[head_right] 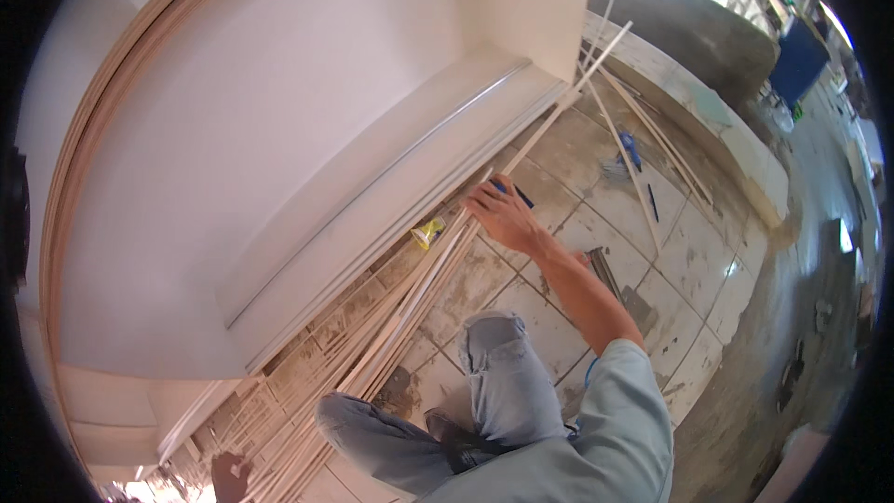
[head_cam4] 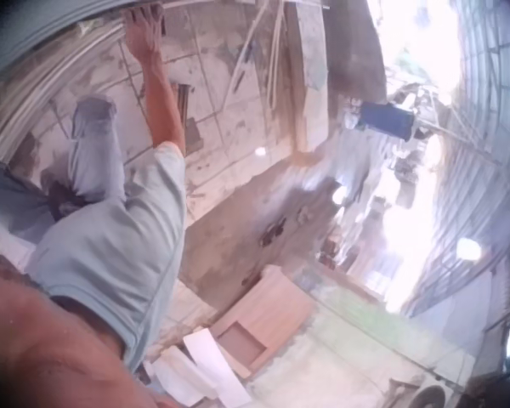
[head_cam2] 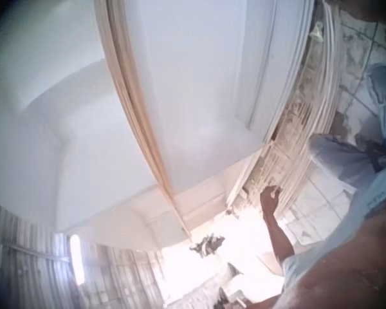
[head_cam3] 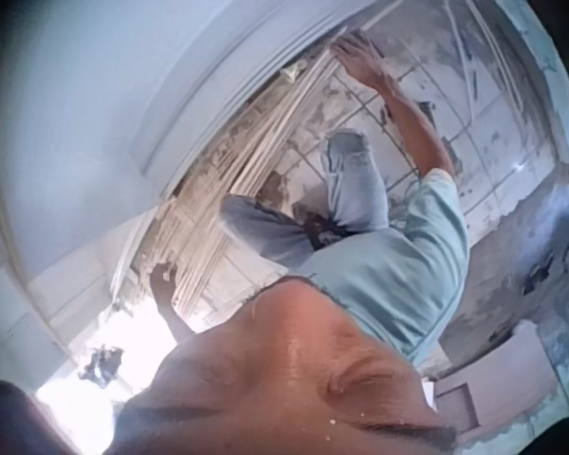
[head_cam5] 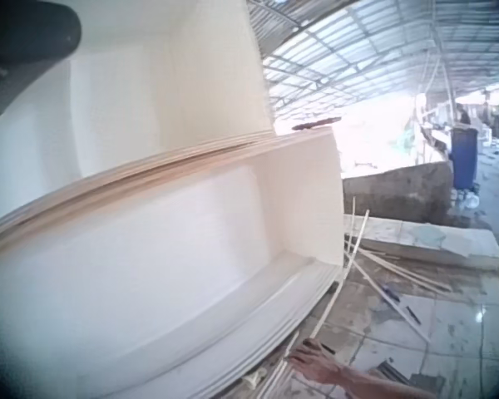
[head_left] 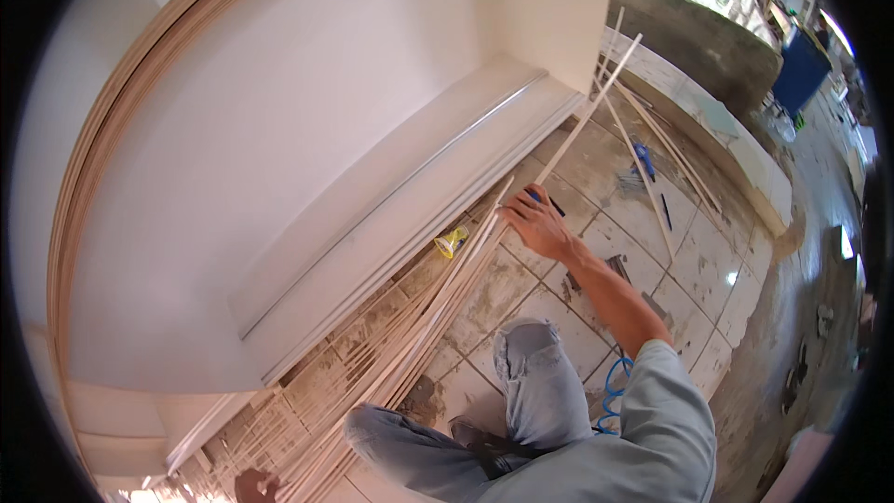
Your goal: The person uses a pneumatic nail gun to attach wooden trim to a cabinet frame, then sits on the floor to sand several thin wooden strips by hand.
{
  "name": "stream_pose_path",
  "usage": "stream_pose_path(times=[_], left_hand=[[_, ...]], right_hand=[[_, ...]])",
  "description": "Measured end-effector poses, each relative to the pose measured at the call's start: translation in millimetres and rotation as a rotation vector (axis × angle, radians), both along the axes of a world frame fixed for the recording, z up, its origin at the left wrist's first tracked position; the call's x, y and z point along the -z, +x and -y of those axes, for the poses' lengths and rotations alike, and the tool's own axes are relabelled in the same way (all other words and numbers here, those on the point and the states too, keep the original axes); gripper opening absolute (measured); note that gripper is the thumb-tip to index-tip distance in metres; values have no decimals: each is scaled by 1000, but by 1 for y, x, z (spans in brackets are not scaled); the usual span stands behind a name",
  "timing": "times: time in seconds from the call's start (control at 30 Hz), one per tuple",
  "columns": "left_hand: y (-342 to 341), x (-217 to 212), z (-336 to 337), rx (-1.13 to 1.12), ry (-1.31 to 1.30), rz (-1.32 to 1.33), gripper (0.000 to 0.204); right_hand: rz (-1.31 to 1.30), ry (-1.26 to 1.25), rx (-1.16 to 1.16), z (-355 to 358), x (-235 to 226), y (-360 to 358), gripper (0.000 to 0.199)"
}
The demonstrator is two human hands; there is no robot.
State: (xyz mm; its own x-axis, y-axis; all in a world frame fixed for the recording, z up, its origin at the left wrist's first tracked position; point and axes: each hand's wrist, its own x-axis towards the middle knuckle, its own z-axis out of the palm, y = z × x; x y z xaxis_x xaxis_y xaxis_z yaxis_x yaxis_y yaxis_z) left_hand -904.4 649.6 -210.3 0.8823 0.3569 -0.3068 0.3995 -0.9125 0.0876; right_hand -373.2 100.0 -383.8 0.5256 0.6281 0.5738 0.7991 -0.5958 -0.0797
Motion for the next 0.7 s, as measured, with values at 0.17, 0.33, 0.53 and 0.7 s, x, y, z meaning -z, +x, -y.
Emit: stream_pose_path(times=[0.17,0.33,0.53,0.7], left_hand=[[66,11,41,-27,123,465,39],[154,-17,79,275,189,937,44],[185,-25,62,343,359,1050,51],[218,-41,46,507,443,1277,50]], right_hand=[[-163,52,-84,-57,-33,-15,44],[6,-13,89,-16,-51,3,43],[-20,34,233,37,-66,53,36],[-216,117,355,95,-81,88,40]])
